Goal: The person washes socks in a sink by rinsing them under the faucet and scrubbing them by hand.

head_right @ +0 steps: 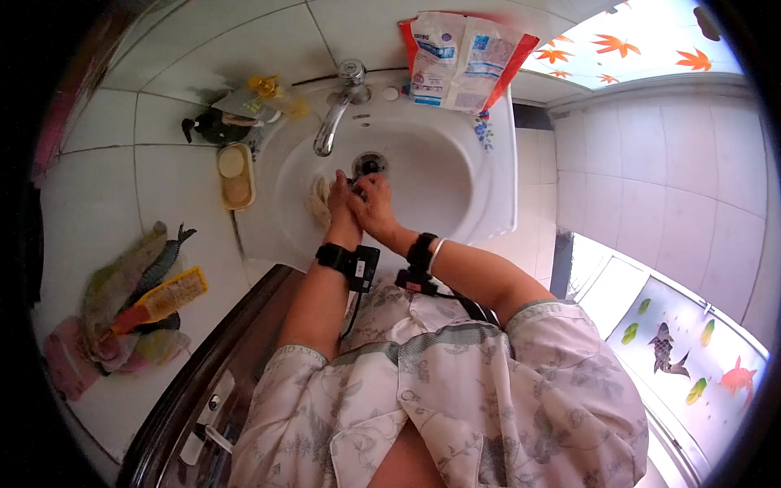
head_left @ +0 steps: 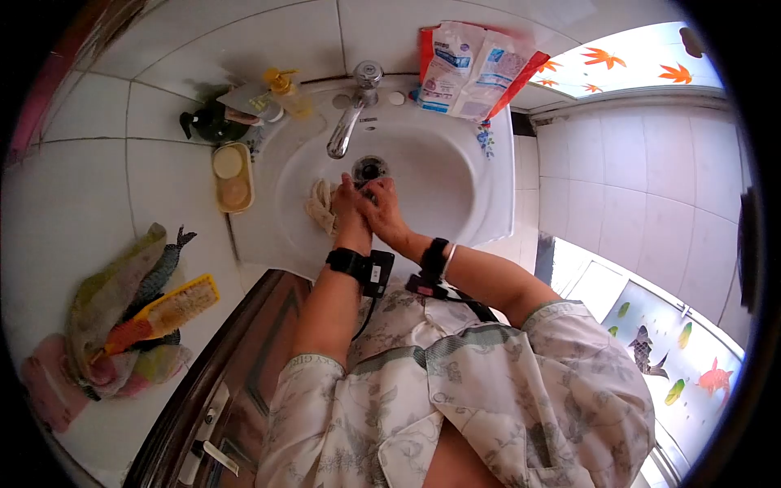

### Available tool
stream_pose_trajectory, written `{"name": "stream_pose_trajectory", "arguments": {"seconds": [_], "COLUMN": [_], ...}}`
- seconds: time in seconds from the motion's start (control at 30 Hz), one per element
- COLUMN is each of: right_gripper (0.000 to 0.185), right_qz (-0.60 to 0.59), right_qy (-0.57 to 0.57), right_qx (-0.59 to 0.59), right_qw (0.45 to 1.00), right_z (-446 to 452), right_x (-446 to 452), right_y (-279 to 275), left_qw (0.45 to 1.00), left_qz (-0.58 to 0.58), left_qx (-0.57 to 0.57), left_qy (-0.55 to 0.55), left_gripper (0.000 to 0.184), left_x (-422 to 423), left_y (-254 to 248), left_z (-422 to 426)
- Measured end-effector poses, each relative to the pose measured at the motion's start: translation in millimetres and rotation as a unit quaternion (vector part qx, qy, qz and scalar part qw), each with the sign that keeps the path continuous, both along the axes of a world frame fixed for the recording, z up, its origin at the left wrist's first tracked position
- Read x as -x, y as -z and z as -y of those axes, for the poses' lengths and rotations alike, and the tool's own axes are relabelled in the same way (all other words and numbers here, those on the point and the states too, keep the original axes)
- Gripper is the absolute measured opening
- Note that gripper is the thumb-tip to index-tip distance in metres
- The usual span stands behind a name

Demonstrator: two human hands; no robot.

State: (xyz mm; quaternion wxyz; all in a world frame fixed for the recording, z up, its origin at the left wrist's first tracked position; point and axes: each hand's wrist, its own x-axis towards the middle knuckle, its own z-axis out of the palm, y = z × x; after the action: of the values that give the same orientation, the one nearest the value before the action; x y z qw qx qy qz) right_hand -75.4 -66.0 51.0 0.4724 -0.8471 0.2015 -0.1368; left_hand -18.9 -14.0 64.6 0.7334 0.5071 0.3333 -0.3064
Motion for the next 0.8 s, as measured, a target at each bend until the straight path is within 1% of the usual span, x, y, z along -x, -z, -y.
{"name": "stream_pose_trajectory", "arguments": {"seconds": [0.03, 0.07, 0.1, 0.13, 0.17, 0.2, 0.23, 0.27, 0.3, 0.37, 0.4, 0.43, 0.47, 0.53, 0.57, 0.6, 0.63, 0.67, 0.7, 0.73, 0.77, 0.8], "right_gripper": [0.021, 0.021, 0.022, 0.024, 0.027, 0.027, 0.03, 0.033, 0.034, 0.033, 0.032, 0.032, 0.032, 0.033, 0.032, 0.032, 0.032, 0.031, 0.024, 0.024, 0.028, 0.031], "right_qz": [0.072, 0.073, -0.02, -0.113, -0.112, -0.111, -0.073, -0.034, -0.053, -0.039, -0.025, -0.027, -0.045, -0.083, -0.116, -0.116, -0.139, -0.161, -0.113, -0.112, -0.116, -0.117], "right_qy": [0.0, -0.001, 0.001, 0.004, 0.104, 0.106, 0.084, 0.058, 0.04, 0.055, 0.072, 0.072, 0.074, 0.079, -0.036, -0.035, -0.015, 0.004, 0.031, 0.03, 0.026, 0.023], "right_qx": [0.061, 0.062, -0.018, -0.099, -0.325, -0.324, -0.201, -0.075, -0.174, -0.179, -0.185, -0.188, -0.193, -0.201, 0.01, 0.012, -0.098, -0.207, -0.274, -0.274, -0.171, -0.12], "right_qw": [0.996, 0.995, 1.0, 0.989, 0.933, 0.934, 0.973, 0.995, 0.982, 0.982, 0.98, 0.979, 0.977, 0.973, 0.993, 0.993, 0.985, 0.965, 0.954, 0.955, 0.978, 0.986], "right_z": [6.6, 16.7, 25.8, 30.2, 29.0, 24.6, 19.3, 12.4, 2.7, 0.2, -0.8, 1.0, 9.8, 25.6, 27.9, 25.5, 17.4, 7.1, -3.1, -0.4, 4.1, 9.9], "right_x": [-7.3, -17.9, -26.4, -29.1, -31.6, -28.3, -22.8, -17.6, -12.9, -10.6, -9.0, -9.9, -17.0, -26.3, -24.3, -22.6, -17.1, -11.5, -6.3, -8.3, -10.3, -13.5], "right_y": [21.1, 22.7, 19.1, 14.7, 4.6, 3.1, -1.8, -4.4, 1.3, 1.4, 1.4, 3.8, 6.9, 11.9, 18.6, 5.3, -9.0, -21.5, -22.6, -13.6, 5.9, 13.1], "left_qw": [0.999, 0.999, 1.0, 0.999, 0.999, 0.999, 0.998, 0.994, 0.993, 0.976, 0.976, 0.995, 0.996, 0.998, 0.999, 0.999, 0.999, 0.991, 0.972, 0.972, 0.992, 0.998], "left_qz": [0.016, 0.017, 0.021, 0.024, 0.028, 0.028, 0.037, 0.046, 0.046, 0.019, 0.018, -0.036, -0.087, -0.069, -0.036, -0.003, -0.003, 0.007, 0.017, 0.017, -0.015, -0.047], "left_qx": [0.017, 0.018, 0.007, -0.006, -0.017, -0.016, 0.036, 0.086, 0.085, 0.216, 0.215, 0.093, -0.03, -0.015, 0.006, 0.026, 0.027, 0.13, 0.232, 0.232, 0.126, 0.017], "left_qy": [0.034, 0.034, -0.008, -0.047, -0.03, -0.029, -0.043, -0.059, -0.062, 0.001, 0.0, -0.011, -0.022, -0.006, -0.015, -0.025, -0.026, -0.004, 0.02, 0.02, -0.003, -0.025], "left_gripper": [0.047, 0.047, 0.039, 0.033, 0.033, 0.033, 0.034, 0.035, 0.035, 0.037, 0.037, 0.038, 0.038, 0.04, 0.041, 0.042, 0.042, 0.041, 0.041, 0.041, 0.041, 0.041], "left_x": [6.4, 9.6, 14.8, 19.0, 20.6, 20.2, 18.5, 17.6, 16.4, 14.4, 17.7, 22.5, 23.8, 28.3, 27.6, 26.4, 24.2, 24.1, 20.5, 23.6, 24.5, 27.8], "left_y": [13.3, 9.5, 0.6, -8.2, -21.0, -10.0, 10.0, 29.0, 44.7, 66.6, 47.6, 10.0, -12.2, 1.9, 3.6, 8.9, 28.9, 65.3, 64.9, 64.7, 24.4, 0.4], "left_z": [0.7, 7.5, 16.4, 21.2, 21.3, 19.1, 14.1, 6.9, -3.0, -17.5, -10.8, 2.0, 11.2, 10.2, 8.8, 5.8, -4.1, -19.5, -23.7, -20.9, -9.1, -0.4]}}
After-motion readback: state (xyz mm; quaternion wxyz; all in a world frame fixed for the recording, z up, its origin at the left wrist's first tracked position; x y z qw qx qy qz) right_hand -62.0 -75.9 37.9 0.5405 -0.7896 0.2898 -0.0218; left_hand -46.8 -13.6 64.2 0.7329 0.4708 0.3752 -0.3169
